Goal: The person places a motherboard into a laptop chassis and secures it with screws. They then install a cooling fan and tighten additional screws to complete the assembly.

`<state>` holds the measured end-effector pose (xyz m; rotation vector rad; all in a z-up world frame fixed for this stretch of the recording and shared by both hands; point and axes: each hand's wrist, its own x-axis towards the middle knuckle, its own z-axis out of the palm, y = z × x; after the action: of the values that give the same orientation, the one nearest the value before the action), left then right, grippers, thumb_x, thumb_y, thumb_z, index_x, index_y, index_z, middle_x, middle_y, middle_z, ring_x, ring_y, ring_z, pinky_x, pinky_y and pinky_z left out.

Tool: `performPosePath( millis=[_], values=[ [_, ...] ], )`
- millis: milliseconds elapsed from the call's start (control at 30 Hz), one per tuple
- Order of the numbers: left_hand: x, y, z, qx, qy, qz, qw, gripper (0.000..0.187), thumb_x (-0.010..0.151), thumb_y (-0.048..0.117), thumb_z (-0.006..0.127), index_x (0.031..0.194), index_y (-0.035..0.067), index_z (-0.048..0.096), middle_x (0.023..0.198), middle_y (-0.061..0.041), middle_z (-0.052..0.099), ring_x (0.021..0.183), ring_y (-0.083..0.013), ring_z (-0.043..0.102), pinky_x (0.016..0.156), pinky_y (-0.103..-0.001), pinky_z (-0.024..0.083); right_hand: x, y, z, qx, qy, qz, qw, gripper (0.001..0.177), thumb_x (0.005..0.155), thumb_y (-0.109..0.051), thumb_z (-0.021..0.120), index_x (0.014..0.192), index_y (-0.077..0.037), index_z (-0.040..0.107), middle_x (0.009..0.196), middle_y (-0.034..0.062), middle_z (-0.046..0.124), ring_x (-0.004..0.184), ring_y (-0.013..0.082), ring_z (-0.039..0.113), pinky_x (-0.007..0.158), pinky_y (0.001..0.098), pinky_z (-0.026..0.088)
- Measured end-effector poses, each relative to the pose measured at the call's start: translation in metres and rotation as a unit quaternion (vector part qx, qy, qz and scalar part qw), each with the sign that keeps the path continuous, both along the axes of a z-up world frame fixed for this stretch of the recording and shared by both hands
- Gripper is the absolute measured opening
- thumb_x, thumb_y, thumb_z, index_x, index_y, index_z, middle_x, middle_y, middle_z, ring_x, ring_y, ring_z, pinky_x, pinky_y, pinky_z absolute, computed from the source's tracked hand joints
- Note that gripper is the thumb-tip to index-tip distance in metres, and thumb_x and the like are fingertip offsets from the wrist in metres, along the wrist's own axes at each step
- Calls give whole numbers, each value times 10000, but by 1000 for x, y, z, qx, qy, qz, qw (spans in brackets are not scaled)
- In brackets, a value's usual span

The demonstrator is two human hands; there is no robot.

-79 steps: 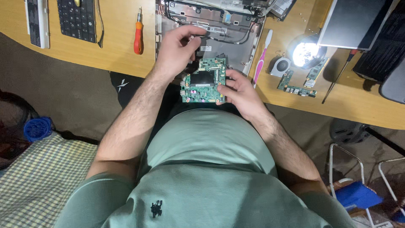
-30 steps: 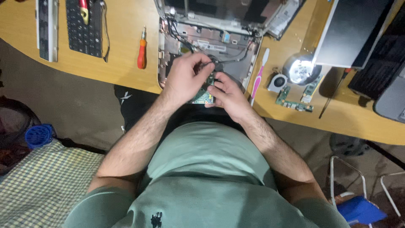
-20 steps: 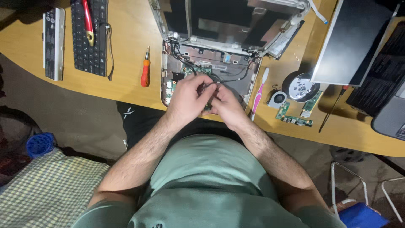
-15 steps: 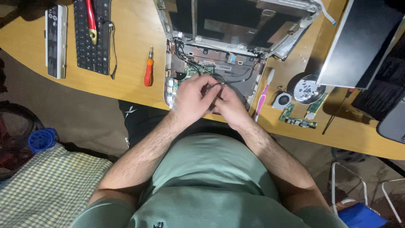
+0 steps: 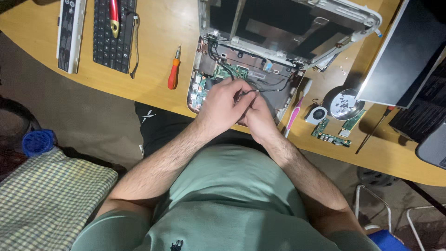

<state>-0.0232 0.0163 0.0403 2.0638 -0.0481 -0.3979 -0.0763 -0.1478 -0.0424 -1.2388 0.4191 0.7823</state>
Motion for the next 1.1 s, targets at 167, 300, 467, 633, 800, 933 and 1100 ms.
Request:
performPosePath(
  millis=[167, 300, 467, 633, 800, 933, 1100],
  values=[
    [3, 0, -1, -6, 15, -14, 1000, 99, 1134, 254, 812, 1128, 164, 852, 893, -132, 727, 925, -436, 855, 833, -514, 679, 3, -4, 5, -23, -12, 13, 1000, 544, 1212, -254, 744, 1695, -51, 600, 1167, 94, 805, 963, 236, 800, 954, 538, 765],
    [1, 0, -5, -2, 26, -16, 1000, 93, 1120, 269, 818, 1133, 180, 845, 911, -116, 735, 946, -432, 857, 851, -520, 690, 7, -4, 9, -47, -26, 20, 998, 562, 1192, -257, 763, 1688, -60, 588, 1186, 103, 806, 989, 262, 800, 972, 553, 755],
    [2, 0, -8, -5, 34, -12, 999, 86, 1111, 273, 828, 1122, 188, 836, 913, -99, 731, 940, -406, 860, 842, -511, 694, 8, -3, 14, -69, -37, 29, 996, 582, 1172, -260, 782, 1681, -69, 575, 1205, 111, 807, 1015, 289, 801, 989, 568, 746],
    [4, 0, -3, -5, 42, -15, 999, 78, 1110, 271, 819, 1105, 196, 840, 907, -91, 729, 930, -398, 860, 841, -510, 699, 11, -4, 18, -92, -48, 37, 994, 603, 1152, -263, 801, 1674, -78, 563, 1223, 119, 808, 1041, 315, 802, 1007, 584, 736],
    [3, 1, -5, -10, 36, -21, 999, 95, 1126, 276, 812, 1136, 186, 842, 901, -92, 722, 915, -386, 861, 824, -495, 704, 11, -8, 20, -123, -59, 44, 990, 633, 1125, -267, 826, 1664, -90, 546, 1248, 131, 809, 1076, 350, 802, 1030, 604, 723],
    [6, 0, -2, -7, 40, -22, 999, 102, 1128, 265, 810, 1137, 174, 854, 898, -87, 724, 888, -380, 863, 813, -496, 699, 14, -5, 20, -137, -62, 49, 987, 648, 1112, -269, 838, 1659, -96, 538, 1261, 136, 809, 1093, 368, 803, 1041, 614, 717],
    [4, -1, -5, -21, 12, -19, 1000, 97, 1119, 257, 829, 1122, 160, 835, 871, -125, 699, 893, -432, 849, 809, -516, 687, 12, -6, 20, -168, -62, 61, 982, 680, 1086, -273, 864, 1650, -108, 521, 1286, 148, 811, 1127, 403, 803, 1064, 634, 704]
  ],
)
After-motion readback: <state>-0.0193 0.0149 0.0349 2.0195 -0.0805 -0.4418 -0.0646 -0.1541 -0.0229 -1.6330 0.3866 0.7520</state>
